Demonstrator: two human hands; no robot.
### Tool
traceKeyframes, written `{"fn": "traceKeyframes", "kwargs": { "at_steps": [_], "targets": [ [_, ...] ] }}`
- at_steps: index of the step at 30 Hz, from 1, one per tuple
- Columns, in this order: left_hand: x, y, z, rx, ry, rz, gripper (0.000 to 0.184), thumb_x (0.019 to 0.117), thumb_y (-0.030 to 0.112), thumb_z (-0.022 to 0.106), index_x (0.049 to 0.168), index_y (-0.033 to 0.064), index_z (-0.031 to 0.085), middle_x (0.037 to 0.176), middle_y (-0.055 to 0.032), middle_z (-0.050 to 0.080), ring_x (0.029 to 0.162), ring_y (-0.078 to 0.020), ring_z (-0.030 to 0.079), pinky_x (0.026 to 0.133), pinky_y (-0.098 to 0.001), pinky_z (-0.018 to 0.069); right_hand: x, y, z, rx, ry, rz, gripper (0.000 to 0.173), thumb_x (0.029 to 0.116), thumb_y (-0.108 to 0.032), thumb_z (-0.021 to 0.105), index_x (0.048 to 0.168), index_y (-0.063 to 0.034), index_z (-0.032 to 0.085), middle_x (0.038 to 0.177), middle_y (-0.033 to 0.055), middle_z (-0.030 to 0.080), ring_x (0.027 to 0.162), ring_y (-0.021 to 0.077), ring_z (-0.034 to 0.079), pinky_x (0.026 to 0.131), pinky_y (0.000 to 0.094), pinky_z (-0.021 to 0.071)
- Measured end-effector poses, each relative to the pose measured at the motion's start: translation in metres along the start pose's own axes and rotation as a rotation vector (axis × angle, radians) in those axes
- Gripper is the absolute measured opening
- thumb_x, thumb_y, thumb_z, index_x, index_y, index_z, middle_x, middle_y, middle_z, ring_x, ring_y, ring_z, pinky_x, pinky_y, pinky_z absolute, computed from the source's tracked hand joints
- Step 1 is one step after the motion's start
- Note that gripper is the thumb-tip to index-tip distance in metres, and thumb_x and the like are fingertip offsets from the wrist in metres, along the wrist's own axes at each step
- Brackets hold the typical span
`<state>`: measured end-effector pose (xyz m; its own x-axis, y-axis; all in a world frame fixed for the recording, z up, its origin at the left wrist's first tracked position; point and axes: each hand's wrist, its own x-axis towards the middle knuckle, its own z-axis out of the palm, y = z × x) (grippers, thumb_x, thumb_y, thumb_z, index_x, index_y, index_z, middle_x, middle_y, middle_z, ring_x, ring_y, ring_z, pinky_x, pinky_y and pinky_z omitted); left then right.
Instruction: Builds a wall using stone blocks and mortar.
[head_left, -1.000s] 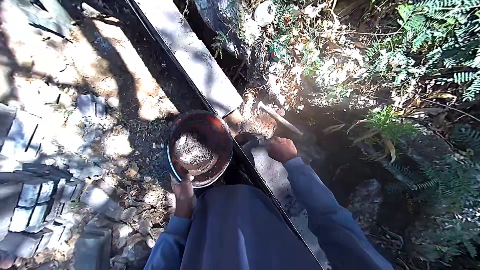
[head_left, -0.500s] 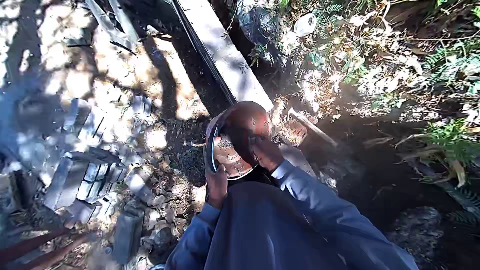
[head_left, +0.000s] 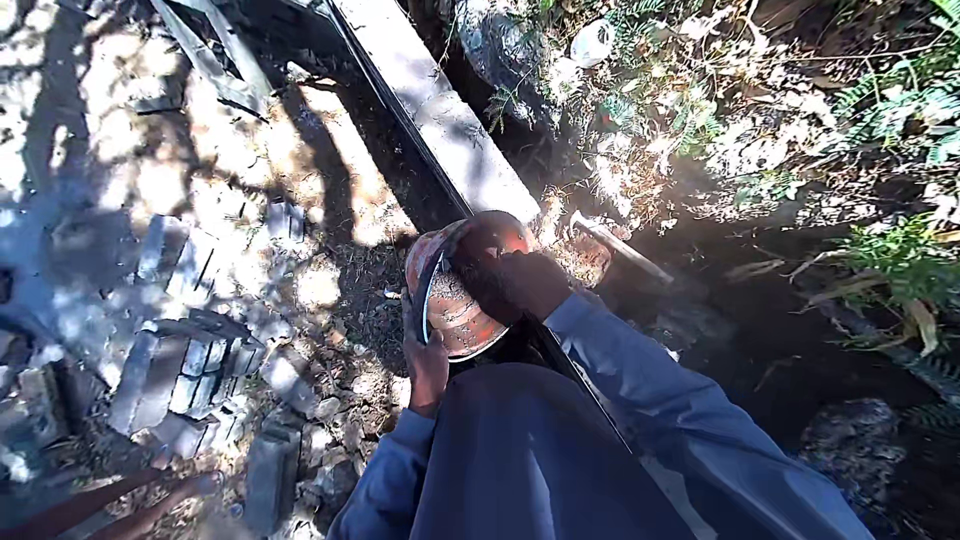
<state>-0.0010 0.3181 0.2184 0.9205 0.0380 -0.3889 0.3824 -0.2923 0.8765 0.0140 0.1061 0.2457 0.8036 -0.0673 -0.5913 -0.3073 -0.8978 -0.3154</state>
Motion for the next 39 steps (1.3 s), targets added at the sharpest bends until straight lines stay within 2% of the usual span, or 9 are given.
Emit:
{"fn": "traceKeyframes", "kwargs": {
  "at_steps": [5, 13, 18, 24, 27, 30, 33, 36, 39],
  "targets": [
    [-0.003, 0.008, 0.008, -0.027, -0.007, 0.077, 0.073, 0.0842, -0.008, 0.052, 0.156, 0.0011, 0.038, 0.157, -0.0143, 0.044, 0.131, -0.015, 0.054, 0.104, -0.0301, 0.0483, 0.028, 0.044, 0.039, 0.217, -0.115, -0.152, 0.038, 0.1088, -0.035, 0.046, 0.107, -0.0054, 0.069, 0.092, 0.0174, 0.071, 0.09, 0.0357, 0.071, 0.079, 0.0588, 0.0562],
    [-0.011, -0.005, 0.026, -0.061, -0.012, -0.018, 0.082, 0.0784, -0.009, 0.056, 0.156, -0.0039, 0.03, 0.145, -0.0225, 0.05, 0.116, -0.0178, 0.059, 0.096, -0.0307, 0.051, -0.005, 0.026, 0.088, 0.664, -0.207, -0.177, 0.04, 0.1092, -0.028, 0.044, 0.117, 0.0057, 0.065, 0.112, 0.0264, 0.067, 0.106, 0.0381, 0.066, 0.095, 0.0554, 0.0499],
    [-0.022, 0.003, 0.032, -0.027, -0.031, -0.145, 0.085, 0.0818, -0.008, 0.056, 0.159, 0.0002, 0.022, 0.146, -0.0224, 0.047, 0.118, -0.0194, 0.057, 0.096, -0.0328, 0.0509, -0.018, 0.035, 0.094, 1.142, -0.317, -0.109, 0.039, 0.1113, -0.034, 0.042, 0.099, -0.0027, 0.062, 0.065, 0.0018, 0.053, 0.05, 0.0101, 0.05, 0.05, 0.0278, 0.0459],
    [-0.007, 0.003, 0.03, -0.039, 0.092, -0.199, 0.066, 0.0841, -0.009, 0.055, 0.148, -0.0021, 0.037, 0.123, -0.0164, 0.057, 0.099, -0.0136, 0.062, 0.082, -0.0285, 0.0554, -0.054, 0.062, 0.077, 1.424, -0.259, -0.068, 0.035, 0.1109, -0.033, 0.043, 0.119, -0.0059, 0.063, 0.07, -0.0018, 0.056, 0.049, 0.006, 0.05, 0.045, 0.0224, 0.0442],
    [0.004, -0.004, 0.019, -0.024, 0.161, -0.246, 0.062, 0.088, -0.01, 0.056, 0.147, -0.0027, 0.039, 0.13, -0.0198, 0.056, 0.107, -0.0191, 0.059, 0.09, -0.0341, 0.0527, -0.072, 0.082, 0.075, 1.537, -0.065, -0.029, 0.035, 0.1085, -0.03, 0.044, 0.123, -0.0042, 0.063, 0.069, -0.0035, 0.058, 0.047, 0.0049, 0.051, 0.043, 0.0211, 0.0459],
    [0.013, -0.012, 0.007, -0.052, 0.213, -0.271, 0.06, 0.09, -0.012, 0.054, 0.147, -0.0012, 0.039, 0.13, -0.0193, 0.054, 0.108, -0.0206, 0.059, 0.091, -0.0359, 0.0526, -0.07, 0.092, 0.084, 1.452, 0.264, 0.139, 0.03, 0.1076, -0.024, 0.044, 0.116, -0.0028, 0.064, 0.071, -0.0026, 0.058, 0.052, 0.0058, 0.052, 0.05, 0.0239, 0.0481],
    [0.015, -0.014, -0.002, -0.09, 0.233, -0.295, 0.058, 0.0928, -0.011, 0.052, 0.148, 0.0005, 0.038, 0.132, -0.0191, 0.054, 0.109, -0.021, 0.059, 0.091, -0.0376, 0.0536, -0.028, 0.102, 0.113, 1.047, 0.525, 0.38, 0.034, 0.1054, -0.025, 0.048, 0.12, -0.0009, 0.067, 0.081, 0.0117, 0.067, 0.068, 0.0206, 0.065, 0.069, 0.0408, 0.0571],
    [0.016, -0.016, -0.007, -0.086, 0.228, -0.29, 0.06, 0.0916, -0.011, 0.052, 0.148, 0.0005, 0.037, 0.13, -0.018, 0.054, 0.106, -0.0198, 0.059, 0.088, -0.0353, 0.0532, 0.031, 0.107, 0.128, 0.798, 0.407, 0.599, 0.044, 0.1077, -0.029, 0.047, 0.139, 0.0001, 0.059, 0.12, 0.0274, 0.069, 0.117, 0.0403, 0.065, 0.105, 0.056, 0.0478],
    [0.012, -0.02, -0.011, -0.082, 0.219, -0.3, 0.062, 0.0888, -0.012, 0.053, 0.148, 0.0016, 0.037, 0.128, -0.0177, 0.054, 0.105, -0.0204, 0.06, 0.085, -0.037, 0.0542, 0.062, 0.108, 0.133, 0.73, 0.284, 0.694, 0.048, 0.1096, -0.037, 0.042, 0.142, -0.0054, 0.056, 0.13, 0.0246, 0.066, 0.125, 0.0405, 0.063, 0.105, 0.0597, 0.0476]
  ]
}}
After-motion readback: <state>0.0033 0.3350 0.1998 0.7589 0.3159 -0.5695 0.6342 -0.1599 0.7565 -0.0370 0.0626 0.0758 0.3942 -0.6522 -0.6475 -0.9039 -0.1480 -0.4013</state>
